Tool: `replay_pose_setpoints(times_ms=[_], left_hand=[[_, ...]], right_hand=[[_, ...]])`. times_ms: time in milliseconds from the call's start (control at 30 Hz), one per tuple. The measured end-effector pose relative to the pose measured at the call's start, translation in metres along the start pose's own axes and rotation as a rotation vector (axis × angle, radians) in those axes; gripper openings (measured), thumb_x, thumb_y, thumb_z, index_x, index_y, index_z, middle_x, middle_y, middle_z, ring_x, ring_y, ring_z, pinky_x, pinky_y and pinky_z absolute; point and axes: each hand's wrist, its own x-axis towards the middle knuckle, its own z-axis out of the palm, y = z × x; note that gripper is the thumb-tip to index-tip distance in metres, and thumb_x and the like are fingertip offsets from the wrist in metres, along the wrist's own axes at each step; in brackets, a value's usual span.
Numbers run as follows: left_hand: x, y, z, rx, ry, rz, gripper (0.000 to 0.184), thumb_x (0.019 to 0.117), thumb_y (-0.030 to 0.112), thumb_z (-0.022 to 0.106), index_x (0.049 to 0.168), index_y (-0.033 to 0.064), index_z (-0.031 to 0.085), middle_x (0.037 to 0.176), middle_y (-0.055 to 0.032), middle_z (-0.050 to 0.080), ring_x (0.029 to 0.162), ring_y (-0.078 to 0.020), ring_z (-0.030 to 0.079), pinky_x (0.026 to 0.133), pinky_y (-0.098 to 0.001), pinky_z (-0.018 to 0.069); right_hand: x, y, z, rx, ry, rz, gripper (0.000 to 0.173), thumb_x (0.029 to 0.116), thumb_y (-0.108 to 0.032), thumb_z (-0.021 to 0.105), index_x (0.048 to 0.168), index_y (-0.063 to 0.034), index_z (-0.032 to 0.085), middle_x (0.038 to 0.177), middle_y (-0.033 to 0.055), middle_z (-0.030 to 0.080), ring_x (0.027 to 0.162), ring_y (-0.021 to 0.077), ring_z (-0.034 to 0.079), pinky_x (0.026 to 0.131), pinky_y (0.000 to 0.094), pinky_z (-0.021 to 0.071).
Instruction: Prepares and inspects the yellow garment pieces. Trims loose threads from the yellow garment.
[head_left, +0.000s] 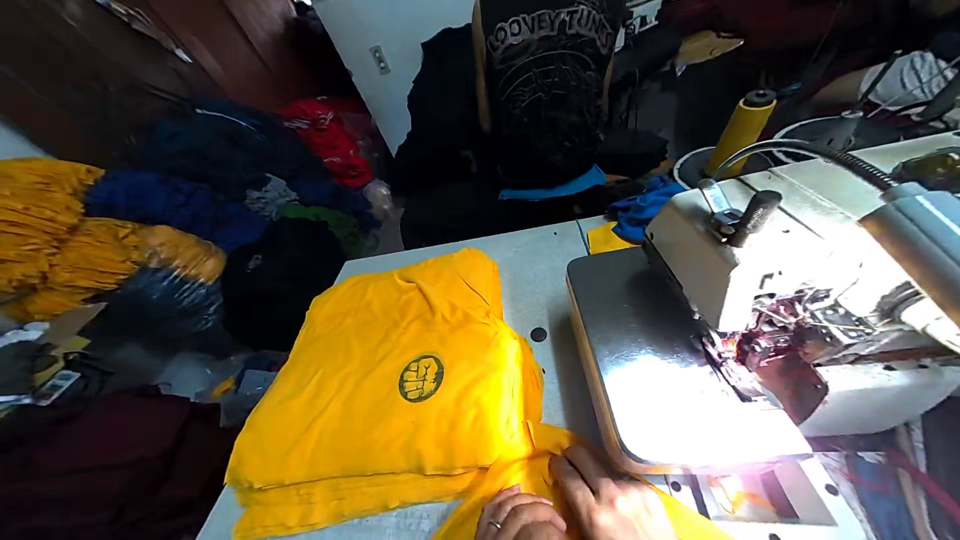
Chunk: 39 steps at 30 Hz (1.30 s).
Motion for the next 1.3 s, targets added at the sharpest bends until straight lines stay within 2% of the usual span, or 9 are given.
replay_pose_setpoints(times_ms=[133,300,433,667,800,867,967,1100,1300], left_hand=[[0.006,0.000,-0.011,-0.118,-0.063,0.060,0.010,0.0972,0.017,0.060,0.098,0.0075,0.063,0.102,-0.0100,0.072,0.110,-0.0211,0.066,0.106,-0.0375,0.0477],[-0.016,-0.026,0.012,0.061,-0.145,0.106,0.030,0.0892,0.029,0.073,0.116,0.0165,0.072,0.117,-0.0036,0.070,0.119,-0.0186,0.062,0.106,-0.0363,0.0492],[-0.012,-0.030,0.017,0.021,-0.068,0.109,0.015,0.0936,0.021,0.068,0.102,0.0128,0.077,0.108,-0.0032,0.073,0.111,-0.0145,0.066,0.101,-0.0297,0.0521],[0.014,-0.010,-0.006,-0.094,-0.083,0.070,0.011,0.0934,0.014,0.069,0.089,0.0093,0.078,0.097,-0.0050,0.075,0.105,-0.0149,0.069,0.100,-0.0322,0.0524],[0.037,0.002,-0.025,-0.293,-0.119,0.078,0.018,0.0992,0.011,0.061,0.093,0.0017,0.075,0.099,-0.0107,0.075,0.107,-0.0158,0.069,0.101,-0.0319,0.0524],[0.049,0.016,-0.032,-0.328,-0.122,0.066,0.025,0.1078,0.014,0.049,0.100,-0.0018,0.066,0.097,-0.0113,0.073,0.099,-0.0076,0.070,0.092,-0.0234,0.0555],[0.064,0.047,-0.038,-0.326,-0.166,0.023,0.025,0.1089,0.016,0.048,0.104,-0.0068,0.058,0.090,-0.0133,0.065,0.084,-0.0009,0.062,0.080,-0.0129,0.0496],[0.060,0.036,-0.021,-0.414,-0.253,-0.138,0.026,0.0858,0.009,0.081,0.102,-0.0039,0.065,0.093,-0.0105,0.073,0.082,-0.0079,0.070,0.076,-0.0233,0.0593],[0.036,0.036,-0.018,-0.670,-0.269,-0.415,0.019,0.0873,-0.011,0.065,0.103,-0.0042,0.073,0.101,-0.0032,0.076,0.084,-0.0021,0.071,0.076,-0.0210,0.0601]], right_hand=[[-0.005,0.001,-0.010,0.078,0.037,0.063,0.015,0.0909,-0.009,0.063,0.099,-0.0057,0.075,0.087,0.0131,0.075,0.063,0.0251,0.072,0.049,0.0368,0.0566],[-0.028,0.021,-0.004,0.285,0.122,0.036,0.020,0.1005,-0.013,0.051,0.102,-0.0079,0.071,0.089,0.0080,0.074,0.074,0.0177,0.073,0.060,0.0301,0.0591],[-0.029,0.027,-0.001,0.384,0.165,0.067,0.024,0.1048,-0.021,0.053,0.102,-0.0076,0.073,0.091,0.0060,0.075,0.083,0.0131,0.073,0.073,0.0248,0.0593],[-0.025,0.020,-0.032,0.586,0.145,0.076,0.019,0.1009,-0.016,0.058,0.095,-0.0034,0.072,0.081,0.0102,0.070,0.076,0.0167,0.068,0.069,0.0277,0.0567],[-0.023,0.013,-0.052,0.685,0.184,0.111,0.021,0.1014,-0.012,0.055,0.092,-0.0004,0.069,0.092,0.0163,0.070,0.095,0.0244,0.066,0.089,0.0370,0.0517],[-0.021,0.008,-0.062,0.741,0.201,0.161,0.020,0.1041,-0.010,0.051,0.096,0.0023,0.064,0.096,0.0171,0.071,0.100,0.0200,0.068,0.094,0.0321,0.0523],[-0.014,-0.001,-0.081,0.973,0.129,0.440,0.013,0.1006,-0.002,0.055,0.103,0.0064,0.065,0.088,0.0076,0.071,0.078,0.0019,0.067,0.075,0.0175,0.0556],[-0.014,0.007,-0.087,1.252,-0.067,0.774,0.010,0.0969,-0.004,0.065,0.105,-0.0014,0.070,0.086,-0.0015,0.073,0.073,0.0014,0.068,0.069,0.0205,0.0581],[-0.033,0.017,-0.078,1.170,-0.029,0.724,0.008,0.0960,-0.006,0.064,0.098,-0.0032,0.072,0.087,-0.0021,0.071,0.074,-0.0006,0.065,0.068,0.0171,0.0555]])
